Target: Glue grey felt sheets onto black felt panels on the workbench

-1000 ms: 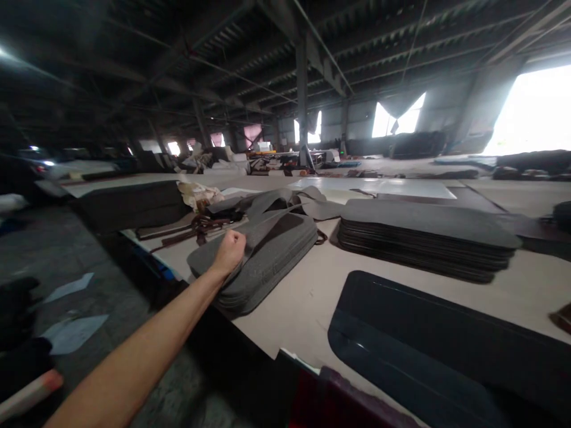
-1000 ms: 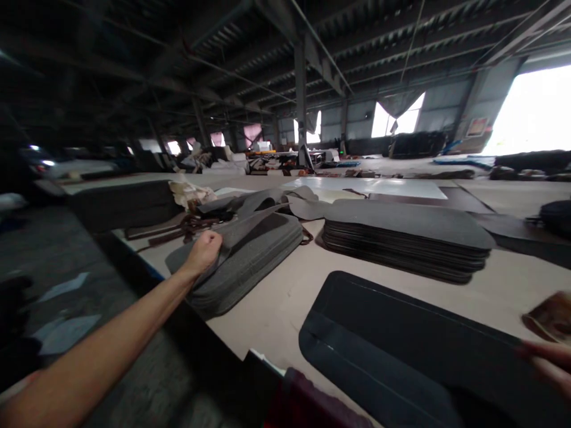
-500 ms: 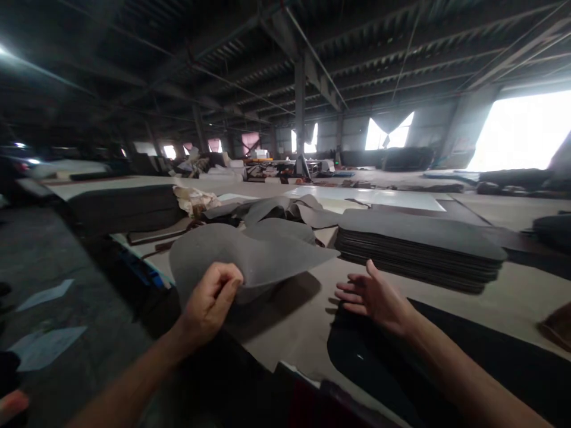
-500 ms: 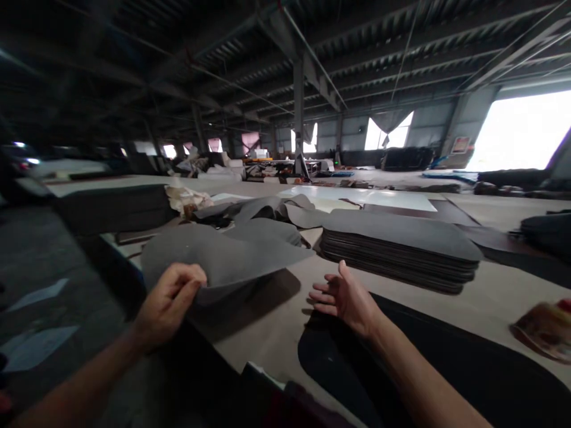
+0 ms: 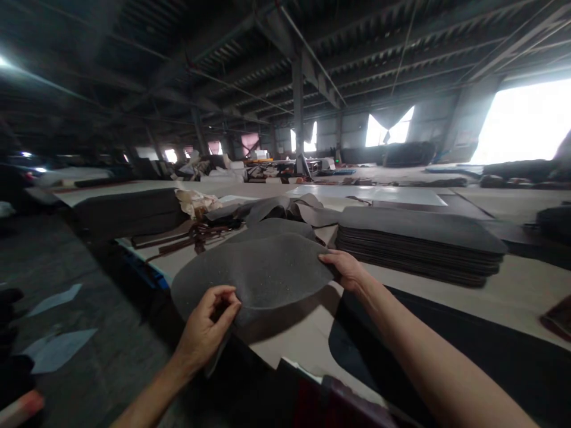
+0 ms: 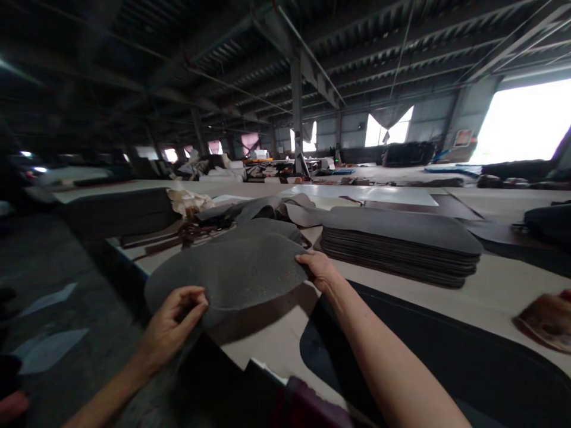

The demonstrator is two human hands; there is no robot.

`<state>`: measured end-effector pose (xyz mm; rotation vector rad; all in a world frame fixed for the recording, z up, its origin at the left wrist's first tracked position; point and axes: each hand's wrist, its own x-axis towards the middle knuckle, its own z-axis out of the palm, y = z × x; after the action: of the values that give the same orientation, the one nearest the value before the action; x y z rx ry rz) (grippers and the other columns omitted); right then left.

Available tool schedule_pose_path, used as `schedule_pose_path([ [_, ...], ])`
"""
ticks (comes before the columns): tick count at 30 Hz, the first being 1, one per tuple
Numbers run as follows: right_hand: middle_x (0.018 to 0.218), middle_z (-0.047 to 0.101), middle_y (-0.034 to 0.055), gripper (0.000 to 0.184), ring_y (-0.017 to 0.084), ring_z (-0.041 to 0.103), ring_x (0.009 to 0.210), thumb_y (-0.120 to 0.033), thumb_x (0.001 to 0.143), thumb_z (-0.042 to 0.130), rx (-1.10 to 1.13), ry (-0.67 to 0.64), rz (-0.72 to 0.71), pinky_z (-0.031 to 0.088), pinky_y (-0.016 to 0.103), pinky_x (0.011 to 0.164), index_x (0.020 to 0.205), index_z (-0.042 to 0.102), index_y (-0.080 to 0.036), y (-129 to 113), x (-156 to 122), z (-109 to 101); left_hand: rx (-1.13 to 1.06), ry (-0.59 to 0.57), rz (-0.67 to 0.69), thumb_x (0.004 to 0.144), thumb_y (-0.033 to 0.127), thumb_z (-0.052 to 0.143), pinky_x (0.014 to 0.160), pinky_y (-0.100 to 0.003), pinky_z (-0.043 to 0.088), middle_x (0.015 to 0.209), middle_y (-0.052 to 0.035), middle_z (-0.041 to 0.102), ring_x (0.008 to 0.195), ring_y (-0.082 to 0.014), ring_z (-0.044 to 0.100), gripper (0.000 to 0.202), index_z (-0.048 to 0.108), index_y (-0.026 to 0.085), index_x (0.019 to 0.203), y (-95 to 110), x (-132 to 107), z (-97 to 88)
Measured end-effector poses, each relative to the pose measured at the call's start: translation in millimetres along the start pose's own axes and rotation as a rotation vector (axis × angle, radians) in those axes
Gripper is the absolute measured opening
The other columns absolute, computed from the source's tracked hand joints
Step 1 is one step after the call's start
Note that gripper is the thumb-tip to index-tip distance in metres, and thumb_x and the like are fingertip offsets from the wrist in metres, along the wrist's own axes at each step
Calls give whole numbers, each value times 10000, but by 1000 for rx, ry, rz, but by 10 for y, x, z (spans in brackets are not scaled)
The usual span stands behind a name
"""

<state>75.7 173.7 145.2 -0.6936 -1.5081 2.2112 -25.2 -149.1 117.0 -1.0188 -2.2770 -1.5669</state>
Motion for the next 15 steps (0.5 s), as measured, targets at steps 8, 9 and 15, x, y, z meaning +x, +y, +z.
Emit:
schedule_pose_path([
  [8,477,506,-55,183,157,498,456,-103,529,565,-96,113,-72,360,248,417,662,520,-220,25,-96,-104,-146,410,-578,638,606,816,1139,-568,417,1569,-200,331,1419,-365,412,1054,282,218,1460,-438,-264,35],
  [9,469,493,-56,176,157,489,446,-113,539,569,-99,118,-73,351,250,410,662,511,-224,29,-117,-109,-242,364,-667,660,596,814,1107,-560,457,1557,-192,363,1395,-352,450,1016,293,230,1451,-453,-294,45],
  [15,562,582,-20,122,166,539,482,-257,695,681,-82,58,-115,407,264,431,758,585,-216,16,-398,-190,-317,187,-762,762,536,712,910,-500,606,1150,-96,717,1097,-316,688,433,620,240,1064,-302,-500,102],
])
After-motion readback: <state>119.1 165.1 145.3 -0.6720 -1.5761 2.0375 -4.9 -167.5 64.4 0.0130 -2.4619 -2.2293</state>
